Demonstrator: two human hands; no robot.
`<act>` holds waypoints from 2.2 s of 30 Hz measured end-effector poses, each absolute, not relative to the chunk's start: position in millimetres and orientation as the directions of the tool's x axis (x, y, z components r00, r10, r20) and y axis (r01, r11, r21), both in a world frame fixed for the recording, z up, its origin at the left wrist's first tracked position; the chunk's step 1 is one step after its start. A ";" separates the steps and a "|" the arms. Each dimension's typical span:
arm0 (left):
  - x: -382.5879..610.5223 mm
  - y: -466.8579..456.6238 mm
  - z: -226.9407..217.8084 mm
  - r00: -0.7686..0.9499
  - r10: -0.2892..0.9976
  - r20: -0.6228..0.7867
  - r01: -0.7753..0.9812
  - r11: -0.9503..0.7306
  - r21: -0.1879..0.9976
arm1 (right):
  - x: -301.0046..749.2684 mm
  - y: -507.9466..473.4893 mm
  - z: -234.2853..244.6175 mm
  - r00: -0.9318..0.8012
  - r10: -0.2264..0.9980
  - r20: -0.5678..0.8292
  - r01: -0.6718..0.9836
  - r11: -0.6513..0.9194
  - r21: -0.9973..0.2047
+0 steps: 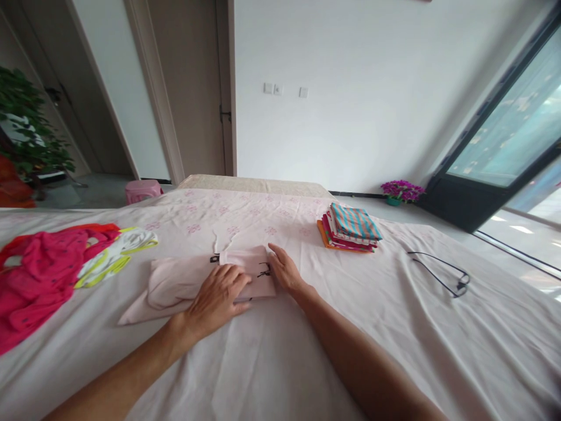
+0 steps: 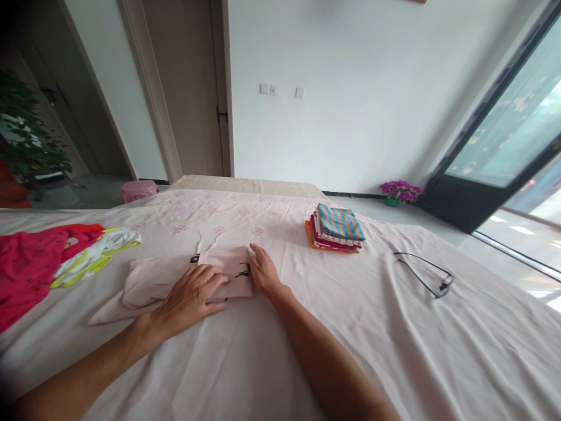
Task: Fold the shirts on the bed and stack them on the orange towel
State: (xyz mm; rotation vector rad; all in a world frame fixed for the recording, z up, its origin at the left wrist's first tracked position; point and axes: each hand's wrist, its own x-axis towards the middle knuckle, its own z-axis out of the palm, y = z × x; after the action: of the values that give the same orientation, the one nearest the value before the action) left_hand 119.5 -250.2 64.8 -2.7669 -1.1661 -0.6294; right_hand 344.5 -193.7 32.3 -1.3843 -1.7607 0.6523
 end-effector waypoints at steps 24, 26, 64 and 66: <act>131.2 -207.9 84.7 -0.078 0.993 0.086 0.876 0.027 0.481 | 327.7 -183.5 41.5 -0.163 0.967 0.198 0.842 0.241 -0.483; 134.1 -206.2 84.0 -0.091 0.989 0.114 0.850 0.018 0.527 | 328.1 -184.0 41.5 -0.163 0.963 0.214 0.838 0.250 -0.485; 131.9 -251.8 47.3 0.597 0.648 0.473 0.685 -0.719 0.119 | 319.5 -152.2 69.8 -0.316 0.926 0.205 0.859 0.371 -0.352; 137.1 -252.7 44.8 0.617 0.648 0.447 0.652 -0.739 0.170 | 318.9 -145.1 69.1 -0.351 0.918 0.187 0.861 0.394 -0.321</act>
State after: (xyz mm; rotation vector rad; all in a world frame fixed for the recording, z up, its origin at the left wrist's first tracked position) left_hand 137.1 -252.7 44.8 -2.8174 -1.1316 -0.7724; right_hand 318.9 -145.1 69.1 -1.5454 -2.3231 0.2373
